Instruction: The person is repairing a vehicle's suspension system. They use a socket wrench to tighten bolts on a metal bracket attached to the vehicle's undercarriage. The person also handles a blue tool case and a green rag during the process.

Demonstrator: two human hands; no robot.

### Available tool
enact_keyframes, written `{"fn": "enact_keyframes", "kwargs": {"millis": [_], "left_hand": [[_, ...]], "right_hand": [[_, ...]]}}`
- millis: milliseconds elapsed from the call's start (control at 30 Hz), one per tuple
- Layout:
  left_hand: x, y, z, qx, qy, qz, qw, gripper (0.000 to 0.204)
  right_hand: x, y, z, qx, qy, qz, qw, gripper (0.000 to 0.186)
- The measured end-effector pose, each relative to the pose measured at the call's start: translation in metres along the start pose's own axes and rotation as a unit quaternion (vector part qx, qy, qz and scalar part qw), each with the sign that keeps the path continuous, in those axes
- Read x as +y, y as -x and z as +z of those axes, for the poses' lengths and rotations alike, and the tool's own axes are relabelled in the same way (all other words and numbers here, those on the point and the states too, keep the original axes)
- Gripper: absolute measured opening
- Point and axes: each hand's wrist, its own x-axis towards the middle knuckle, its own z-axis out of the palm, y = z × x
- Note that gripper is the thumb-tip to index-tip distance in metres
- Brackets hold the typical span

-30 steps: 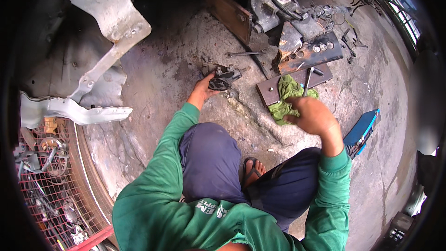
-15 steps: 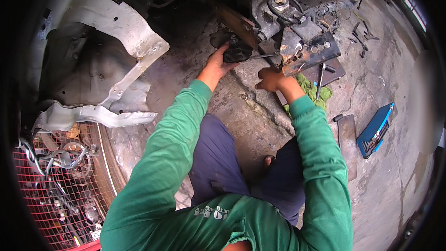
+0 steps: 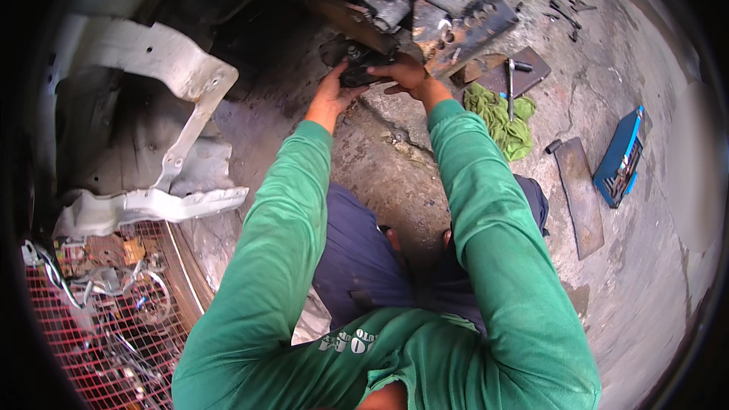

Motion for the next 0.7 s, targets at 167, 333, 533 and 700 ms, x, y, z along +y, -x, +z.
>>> {"fn": "enact_keyframes", "kwargs": {"millis": [167, 333, 533, 700], "left_hand": [[0.004, 0.004, -0.001, -0.024, -0.010, -0.005, 1.000, 0.047], [0.013, 0.010, -0.009, -0.016, -0.080, 0.008, 0.997, 0.046], [0.018, 0.014, -0.011, -0.013, -0.075, 0.021, 0.997, 0.041], [0.023, 0.016, -0.009, -0.011, -0.094, 0.022, 0.995, 0.039]], "right_hand": [[0.001, -0.005, 0.007, 0.020, -0.065, -0.072, 0.995, 0.059], [0.008, -0.010, 0.013, 0.034, -0.058, -0.087, 0.994, 0.052], [0.018, -0.019, 0.019, 0.039, -0.074, -0.127, 0.988, 0.049], [0.024, -0.025, 0.023, 0.072, -0.059, -0.152, 0.984, 0.052]]}}
